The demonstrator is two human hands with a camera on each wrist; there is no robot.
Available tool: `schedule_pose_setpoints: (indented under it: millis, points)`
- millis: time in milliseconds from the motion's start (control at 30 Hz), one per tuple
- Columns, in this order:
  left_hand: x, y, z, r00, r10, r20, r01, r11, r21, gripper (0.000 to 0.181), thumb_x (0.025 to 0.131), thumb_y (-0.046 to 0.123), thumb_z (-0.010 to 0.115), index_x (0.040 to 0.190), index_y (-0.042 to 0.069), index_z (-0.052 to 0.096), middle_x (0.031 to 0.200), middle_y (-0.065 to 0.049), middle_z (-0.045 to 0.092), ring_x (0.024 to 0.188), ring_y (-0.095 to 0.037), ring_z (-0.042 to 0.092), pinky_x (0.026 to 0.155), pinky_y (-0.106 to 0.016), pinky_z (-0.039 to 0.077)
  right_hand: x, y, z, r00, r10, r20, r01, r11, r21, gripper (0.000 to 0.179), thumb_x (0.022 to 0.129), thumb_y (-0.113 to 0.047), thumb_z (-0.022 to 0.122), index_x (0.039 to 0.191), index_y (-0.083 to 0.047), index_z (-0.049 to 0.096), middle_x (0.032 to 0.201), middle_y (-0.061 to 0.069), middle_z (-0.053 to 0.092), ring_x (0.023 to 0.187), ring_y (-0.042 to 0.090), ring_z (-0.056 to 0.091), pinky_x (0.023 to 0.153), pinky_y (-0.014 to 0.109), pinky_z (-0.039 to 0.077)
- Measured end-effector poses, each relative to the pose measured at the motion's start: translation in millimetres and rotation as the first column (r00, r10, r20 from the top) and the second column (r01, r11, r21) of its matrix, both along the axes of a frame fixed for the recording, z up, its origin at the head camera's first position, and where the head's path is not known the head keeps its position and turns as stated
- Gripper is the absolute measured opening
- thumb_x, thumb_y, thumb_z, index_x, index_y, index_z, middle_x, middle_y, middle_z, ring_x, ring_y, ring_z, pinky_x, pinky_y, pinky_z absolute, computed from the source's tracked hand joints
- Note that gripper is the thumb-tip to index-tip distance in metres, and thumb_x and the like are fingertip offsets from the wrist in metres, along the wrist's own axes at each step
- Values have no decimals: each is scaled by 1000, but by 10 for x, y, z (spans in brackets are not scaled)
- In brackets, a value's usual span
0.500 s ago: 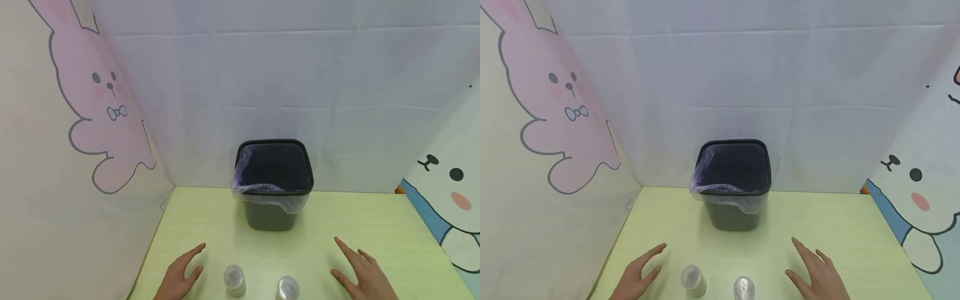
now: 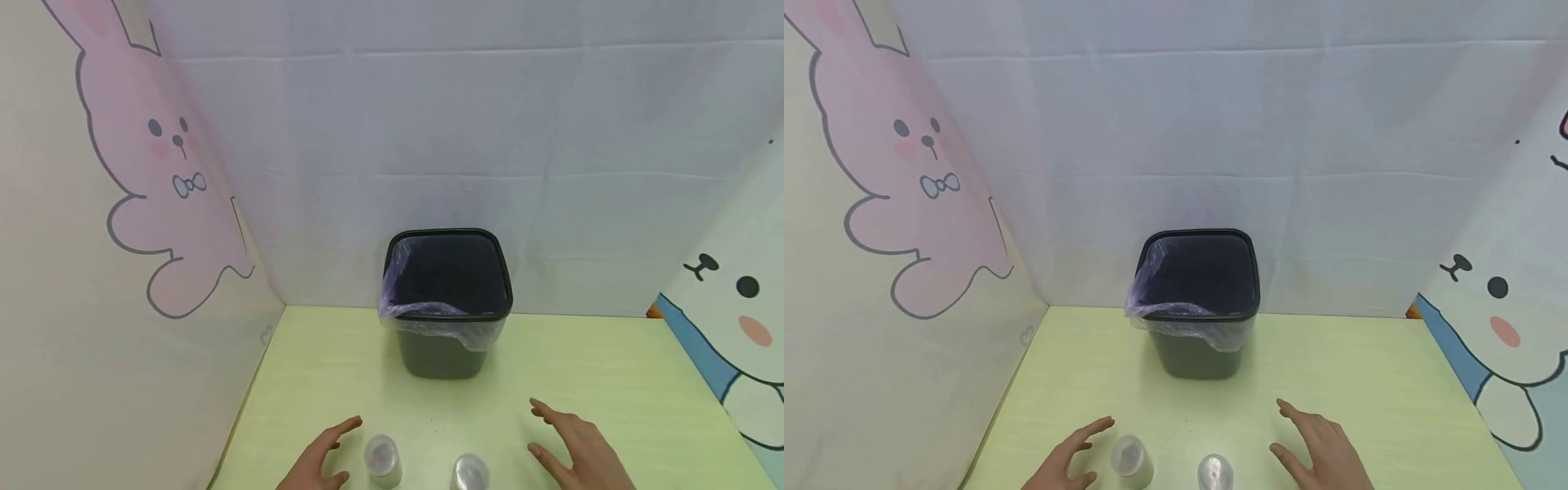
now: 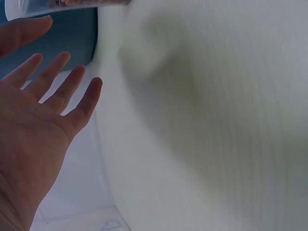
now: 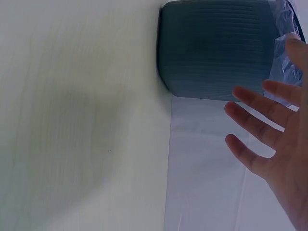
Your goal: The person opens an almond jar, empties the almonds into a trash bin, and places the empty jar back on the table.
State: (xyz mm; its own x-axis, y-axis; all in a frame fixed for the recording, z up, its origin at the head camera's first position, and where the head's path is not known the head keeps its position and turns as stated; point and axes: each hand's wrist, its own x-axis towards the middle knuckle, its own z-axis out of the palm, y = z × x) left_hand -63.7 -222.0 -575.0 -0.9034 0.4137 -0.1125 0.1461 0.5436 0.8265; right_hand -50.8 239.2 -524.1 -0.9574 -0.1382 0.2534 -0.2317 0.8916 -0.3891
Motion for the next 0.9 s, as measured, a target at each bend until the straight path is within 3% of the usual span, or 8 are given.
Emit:
schedule_pose_setpoints:
  millis: [267,400,500,567,700,733,833,900]
  points:
    - [131,135,3,983,1,183,-13,998,63,73,91,39,69,152,41,29,156,15,36,131,-23,43,97,-35,41,-18,-122,76,996,-34,80,34,999,-8,57,87,-61,63,132,-27,59,121,-14,64,104,13,62,88,46,53]
    - [171,209,1,977,18,212,-35,996,77,86,80,37,81,150,44,32,153,19,38,133,-16,42,99,-37,40,-26,-153,80,994,-35,99,37,999,-14,55,86,-64,61,130,-30,59,122,-15,63,107,12,61,89,46,54]
    - [273,299,67,967,88,241,-103,993,52,97,67,46,88,147,48,33,150,22,38,134,-16,41,101,-37,39,-31,-172,80,992,-32,122,35,999,-28,56,86,-66,59,130,-31,59,123,-15,63,109,12,61,91,46,53]
    - [384,391,152,944,176,279,-183,983,-3,102,60,55,89,144,53,32,146,26,38,134,-17,41,99,-33,41,-38,-189,92,987,-30,157,38,998,-46,59,86,-69,56,131,-31,58,125,-13,62,112,15,60,93,48,52]
    - [601,571,354,862,323,390,-328,943,-56,109,48,63,89,140,59,30,142,28,38,129,-19,45,83,-22,49,-60,-231,132,975,-23,223,40,997,-72,68,84,-77,48,133,-30,58,127,-10,62,115,19,59,96,51,51]
    - [628,603,390,847,334,413,-352,935,-33,109,48,62,90,140,59,31,142,26,39,128,-22,46,80,-24,52,-65,-240,141,972,-23,234,41,996,-73,70,83,-78,47,133,-30,58,128,-10,62,116,19,59,97,51,50]
    - [652,655,449,830,348,435,-378,925,-18,108,48,60,91,139,58,33,143,21,41,124,-24,49,76,-28,54,-75,-254,154,972,-23,235,41,997,-71,71,82,-80,46,132,-30,58,127,-10,62,115,19,59,96,51,51]
    - [620,638,422,811,323,489,-388,921,35,100,55,56,90,138,57,35,143,15,44,120,-26,53,74,-33,56,-83,-255,154,976,-24,216,39,997,-68,68,83,-78,49,131,-32,58,125,-12,62,114,17,59,95,49,51]
